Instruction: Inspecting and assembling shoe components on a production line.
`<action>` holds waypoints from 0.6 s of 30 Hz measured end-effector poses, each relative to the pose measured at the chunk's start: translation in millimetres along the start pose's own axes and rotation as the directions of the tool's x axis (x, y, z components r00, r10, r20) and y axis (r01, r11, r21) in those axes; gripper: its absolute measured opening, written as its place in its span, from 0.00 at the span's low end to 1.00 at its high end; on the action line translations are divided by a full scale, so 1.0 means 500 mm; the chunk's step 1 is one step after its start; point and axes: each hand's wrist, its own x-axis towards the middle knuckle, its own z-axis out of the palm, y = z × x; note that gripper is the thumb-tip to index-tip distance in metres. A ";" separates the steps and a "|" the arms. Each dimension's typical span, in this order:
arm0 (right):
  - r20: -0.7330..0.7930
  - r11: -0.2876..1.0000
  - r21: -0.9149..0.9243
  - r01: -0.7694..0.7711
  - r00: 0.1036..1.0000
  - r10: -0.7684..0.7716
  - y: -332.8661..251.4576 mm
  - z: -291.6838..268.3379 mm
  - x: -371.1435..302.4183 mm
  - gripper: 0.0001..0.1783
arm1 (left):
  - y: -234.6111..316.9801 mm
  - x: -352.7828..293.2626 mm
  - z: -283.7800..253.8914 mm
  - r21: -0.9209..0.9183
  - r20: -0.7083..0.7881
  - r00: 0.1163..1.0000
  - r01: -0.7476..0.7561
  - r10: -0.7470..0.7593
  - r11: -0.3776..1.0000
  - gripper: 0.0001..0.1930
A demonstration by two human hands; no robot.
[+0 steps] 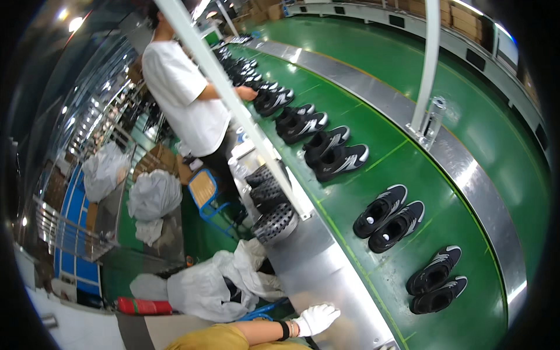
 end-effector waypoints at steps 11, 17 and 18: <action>0.108 0.997 0.060 0.052 0.992 -0.058 -0.012 -0.112 0.110 0.18 | 0.101 -0.066 -0.093 -0.007 0.169 0.943 0.292 -0.287 0.956 0.05; 0.029 0.991 0.125 0.047 0.998 -0.051 -0.001 -0.064 0.139 0.13 | 0.120 -0.088 -0.072 -0.072 0.102 0.934 0.350 -0.342 0.934 0.05; 0.010 0.991 0.128 0.040 0.999 -0.042 -0.009 -0.058 0.144 0.13 | 0.111 -0.091 -0.069 -0.071 0.163 0.919 0.373 -0.358 0.925 0.05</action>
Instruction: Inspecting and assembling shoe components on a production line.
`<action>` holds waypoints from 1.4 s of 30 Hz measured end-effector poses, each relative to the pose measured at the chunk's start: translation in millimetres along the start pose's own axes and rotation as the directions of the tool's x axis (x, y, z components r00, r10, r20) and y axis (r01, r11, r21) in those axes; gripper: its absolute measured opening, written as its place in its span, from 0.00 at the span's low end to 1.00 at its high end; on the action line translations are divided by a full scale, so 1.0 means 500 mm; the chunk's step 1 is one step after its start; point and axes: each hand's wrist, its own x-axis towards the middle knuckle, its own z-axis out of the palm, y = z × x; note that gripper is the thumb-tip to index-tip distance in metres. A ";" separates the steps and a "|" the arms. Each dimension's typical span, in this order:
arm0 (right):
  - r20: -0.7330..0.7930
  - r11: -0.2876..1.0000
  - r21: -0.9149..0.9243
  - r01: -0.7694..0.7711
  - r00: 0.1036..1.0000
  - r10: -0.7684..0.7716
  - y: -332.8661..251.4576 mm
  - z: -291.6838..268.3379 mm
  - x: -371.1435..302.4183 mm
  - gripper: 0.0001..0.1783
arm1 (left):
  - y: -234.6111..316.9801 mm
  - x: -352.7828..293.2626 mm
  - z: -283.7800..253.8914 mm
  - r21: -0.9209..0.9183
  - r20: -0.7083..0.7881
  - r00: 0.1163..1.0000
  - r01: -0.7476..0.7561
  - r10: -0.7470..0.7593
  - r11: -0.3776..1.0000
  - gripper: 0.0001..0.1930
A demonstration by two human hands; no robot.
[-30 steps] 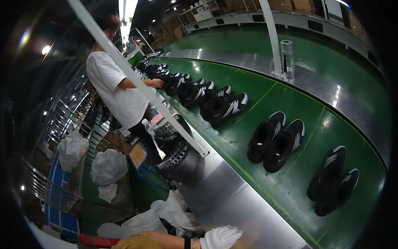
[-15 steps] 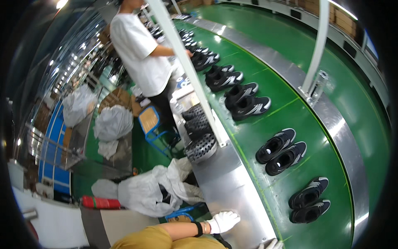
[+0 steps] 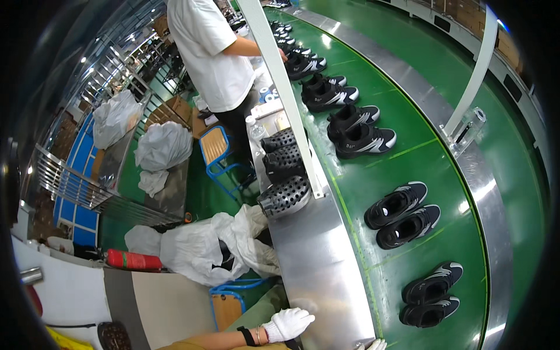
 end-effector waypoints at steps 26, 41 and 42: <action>-0.008 0.999 0.030 0.039 0.999 -0.039 -0.292 0.109 -0.013 0.23 | -0.474 -0.202 -0.220 -0.372 -0.536 0.729 0.248 -0.425 0.894 0.11; -0.091 0.947 0.217 0.238 0.971 -0.223 -0.408 0.105 0.149 0.09 | -0.447 0.319 -0.568 -0.110 -0.588 0.804 0.028 -0.087 0.994 0.51; -0.057 0.950 0.231 0.210 0.978 -0.202 -0.402 0.106 0.151 0.08 | -0.452 0.352 -0.569 -0.095 -0.536 0.835 0.090 -0.127 0.991 0.53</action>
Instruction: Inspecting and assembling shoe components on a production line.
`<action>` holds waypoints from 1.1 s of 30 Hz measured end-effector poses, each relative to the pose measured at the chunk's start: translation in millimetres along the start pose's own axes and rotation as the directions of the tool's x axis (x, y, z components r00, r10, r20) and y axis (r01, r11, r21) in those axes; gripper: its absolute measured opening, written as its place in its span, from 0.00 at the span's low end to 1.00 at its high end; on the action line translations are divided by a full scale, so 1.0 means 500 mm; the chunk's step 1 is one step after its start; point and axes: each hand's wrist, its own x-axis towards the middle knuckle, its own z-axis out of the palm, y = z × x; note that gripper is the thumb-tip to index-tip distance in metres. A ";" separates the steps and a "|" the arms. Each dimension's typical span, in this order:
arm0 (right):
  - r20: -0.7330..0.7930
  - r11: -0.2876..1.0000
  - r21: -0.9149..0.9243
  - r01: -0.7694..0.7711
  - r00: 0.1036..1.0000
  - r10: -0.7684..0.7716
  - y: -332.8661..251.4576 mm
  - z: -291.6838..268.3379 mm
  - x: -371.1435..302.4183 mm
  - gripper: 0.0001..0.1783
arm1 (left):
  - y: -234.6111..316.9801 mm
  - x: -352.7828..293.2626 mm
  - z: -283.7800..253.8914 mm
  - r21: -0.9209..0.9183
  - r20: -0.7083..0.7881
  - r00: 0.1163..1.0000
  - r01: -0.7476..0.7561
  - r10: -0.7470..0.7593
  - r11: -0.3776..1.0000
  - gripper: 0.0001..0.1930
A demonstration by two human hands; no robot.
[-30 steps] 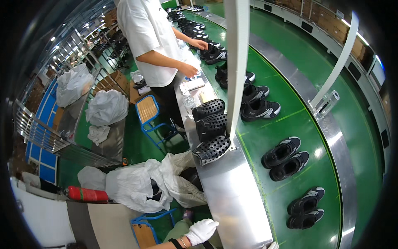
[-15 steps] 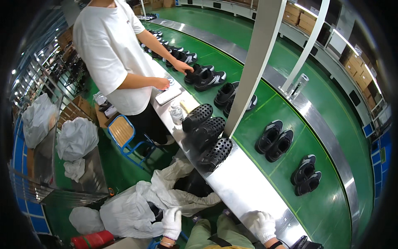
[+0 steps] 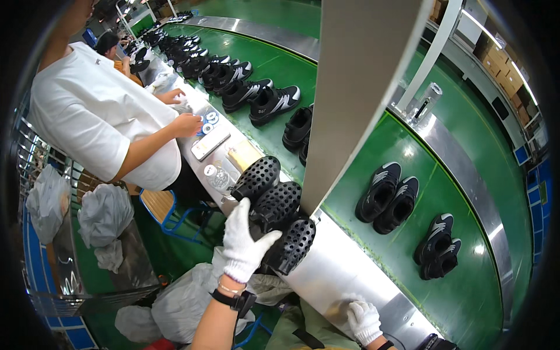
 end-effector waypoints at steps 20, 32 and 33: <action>0.017 0.998 -0.021 -0.063 0.998 0.064 0.060 0.011 0.002 0.05 | 0.022 0.016 0.021 -0.848 -0.034 0.917 0.185 -0.398 0.497 0.38; -0.050 1.000 0.005 -0.025 0.998 0.025 0.042 0.006 -0.004 0.08 | 0.005 -0.052 -0.112 -0.736 0.372 0.884 0.095 -0.283 -0.670 0.45; -0.028 1.000 0.004 -0.029 0.999 0.029 0.046 0.014 -0.005 0.08 | 0.003 -0.064 -0.122 -0.751 0.361 0.885 0.089 -0.295 -0.654 0.45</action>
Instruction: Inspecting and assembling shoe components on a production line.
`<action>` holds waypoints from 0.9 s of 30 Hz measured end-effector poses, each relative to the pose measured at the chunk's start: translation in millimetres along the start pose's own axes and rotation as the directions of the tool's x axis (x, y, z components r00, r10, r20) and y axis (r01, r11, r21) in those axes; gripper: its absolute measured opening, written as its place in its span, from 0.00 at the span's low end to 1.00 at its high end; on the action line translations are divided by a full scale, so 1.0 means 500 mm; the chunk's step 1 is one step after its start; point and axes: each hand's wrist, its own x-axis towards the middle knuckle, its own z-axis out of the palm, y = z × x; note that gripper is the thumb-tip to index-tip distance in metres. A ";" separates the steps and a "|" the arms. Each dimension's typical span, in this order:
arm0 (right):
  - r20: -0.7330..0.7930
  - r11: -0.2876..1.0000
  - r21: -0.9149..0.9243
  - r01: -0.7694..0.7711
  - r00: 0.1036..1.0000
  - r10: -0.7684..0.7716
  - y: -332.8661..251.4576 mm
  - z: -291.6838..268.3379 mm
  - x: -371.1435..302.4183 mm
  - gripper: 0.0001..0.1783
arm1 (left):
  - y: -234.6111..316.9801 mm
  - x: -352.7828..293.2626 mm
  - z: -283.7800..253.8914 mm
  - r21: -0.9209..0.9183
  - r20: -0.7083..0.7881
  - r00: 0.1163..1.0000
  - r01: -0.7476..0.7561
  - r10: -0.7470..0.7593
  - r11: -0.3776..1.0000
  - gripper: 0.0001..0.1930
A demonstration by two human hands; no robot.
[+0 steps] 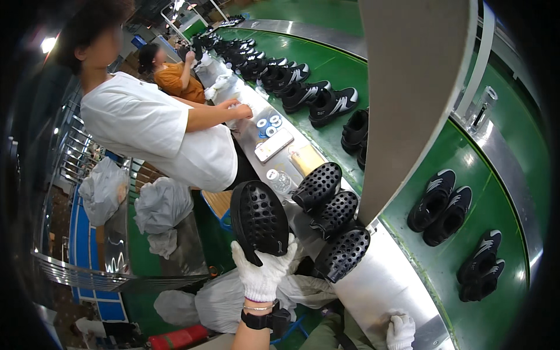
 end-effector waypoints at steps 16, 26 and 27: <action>0.004 0.999 -0.033 -0.029 1.000 0.029 0.022 0.009 -0.023 0.09 | -0.023 -0.052 -0.005 -0.089 -0.091 0.994 0.056 -0.064 0.994 0.42; -0.043 1.000 -0.015 0.007 0.999 -0.007 0.033 0.025 -0.013 0.08 | -0.050 0.004 0.015 0.930 0.178 0.919 -0.274 0.352 0.244 0.34; -0.048 1.000 -0.009 0.017 0.999 -0.018 0.027 0.021 -0.007 0.07 | -0.067 0.019 0.024 0.928 0.188 0.919 -0.282 0.346 0.245 0.37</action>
